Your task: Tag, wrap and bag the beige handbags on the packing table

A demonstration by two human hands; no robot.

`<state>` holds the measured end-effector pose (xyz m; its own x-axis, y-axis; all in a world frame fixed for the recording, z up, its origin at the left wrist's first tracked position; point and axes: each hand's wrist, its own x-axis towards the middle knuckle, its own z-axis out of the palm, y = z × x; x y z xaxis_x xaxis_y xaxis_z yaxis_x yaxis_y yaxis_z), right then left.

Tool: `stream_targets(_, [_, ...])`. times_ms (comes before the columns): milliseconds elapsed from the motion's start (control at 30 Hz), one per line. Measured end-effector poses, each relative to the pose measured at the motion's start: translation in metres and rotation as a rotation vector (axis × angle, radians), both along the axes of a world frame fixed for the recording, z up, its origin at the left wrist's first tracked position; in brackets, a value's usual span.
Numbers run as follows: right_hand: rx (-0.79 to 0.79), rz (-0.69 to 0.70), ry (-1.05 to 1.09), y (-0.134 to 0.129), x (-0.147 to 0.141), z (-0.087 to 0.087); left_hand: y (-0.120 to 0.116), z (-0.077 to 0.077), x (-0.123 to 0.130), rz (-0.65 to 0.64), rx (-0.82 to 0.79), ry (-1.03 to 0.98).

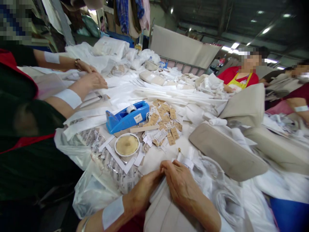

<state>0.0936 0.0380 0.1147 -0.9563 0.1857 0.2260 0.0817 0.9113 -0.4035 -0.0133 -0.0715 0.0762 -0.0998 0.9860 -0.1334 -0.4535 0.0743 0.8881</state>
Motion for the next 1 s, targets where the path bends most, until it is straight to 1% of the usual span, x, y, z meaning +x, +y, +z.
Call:
stream_targets(33, [-0.014,-0.006,0.012,0.001,0.000,-0.002,-0.001,0.000,-0.001,-0.006,0.005,-0.019])
stream_targets(100, [-0.069,-0.031,0.050,0.004,0.001,-0.008,-0.004,-0.001,-0.005,-0.032,0.036,0.073])
stream_targets(200, [-0.174,-0.084,0.168,0.007,-0.001,-0.015,-0.006,-0.001,-0.012,-0.067,0.071,0.376])
stream_targets(267, [-0.216,-0.075,0.241,0.008,-0.005,-0.013,-0.005,0.001,-0.014,-0.071,0.059,0.510])
stream_targets(333, [-0.237,-0.032,0.341,0.006,-0.010,-0.004,-0.004,0.004,-0.013,-0.083,0.035,0.576])
stream_targets(400, [-0.244,-0.020,0.485,0.007,-0.013,0.013,-0.003,0.007,-0.010,-0.073,-0.004,0.639])
stream_targets(433, [-0.240,-0.049,0.575,0.010,-0.011,0.023,-0.003,0.008,-0.009,-0.052,-0.027,0.679])
stream_targets(467, [-0.231,-0.109,0.665,0.013,-0.006,0.035,-0.003,0.008,-0.007,-0.029,-0.053,0.715])
stream_targets(533, [-0.232,-0.320,0.841,0.024,0.015,0.057,-0.003,0.008,-0.006,0.001,-0.084,0.752])
stream_targets(600, [-0.271,-0.593,0.971,0.035,0.052,0.071,-0.002,0.006,-0.007,-0.002,-0.080,0.739])
stream_targets(633, [-0.300,-0.735,0.983,0.037,0.076,0.072,-0.001,0.005,-0.008,-0.005,-0.076,0.726])
stream_targets(667, [-0.340,-0.872,0.954,0.036,0.100,0.068,0.000,0.003,-0.009,-0.004,-0.078,0.715])
stream_targets(700, [-0.396,-1.003,0.883,0.032,0.125,0.061,0.002,0.002,-0.010,-0.001,-0.087,0.709])
stream_targets(767, [-0.580,-1.230,0.686,0.013,0.165,0.038,0.005,0.000,-0.011,0.007,-0.117,0.704])
stream_targets(833, [-0.805,-1.364,0.554,-0.012,0.191,0.011,0.008,-0.001,-0.012,0.020,-0.136,0.689])
stream_targets(900, [-0.935,-1.429,0.500,-0.031,0.200,-0.010,0.010,0.000,-0.012,0.031,-0.134,0.663])
stream_targets(933, [-0.971,-1.433,0.475,-0.038,0.201,-0.017,0.010,0.001,-0.012,0.037,-0.134,0.653])
stream_targets(1000, [-1.005,-1.380,0.424,-0.041,0.199,-0.021,0.009,0.005,-0.010,0.053,-0.143,0.640])
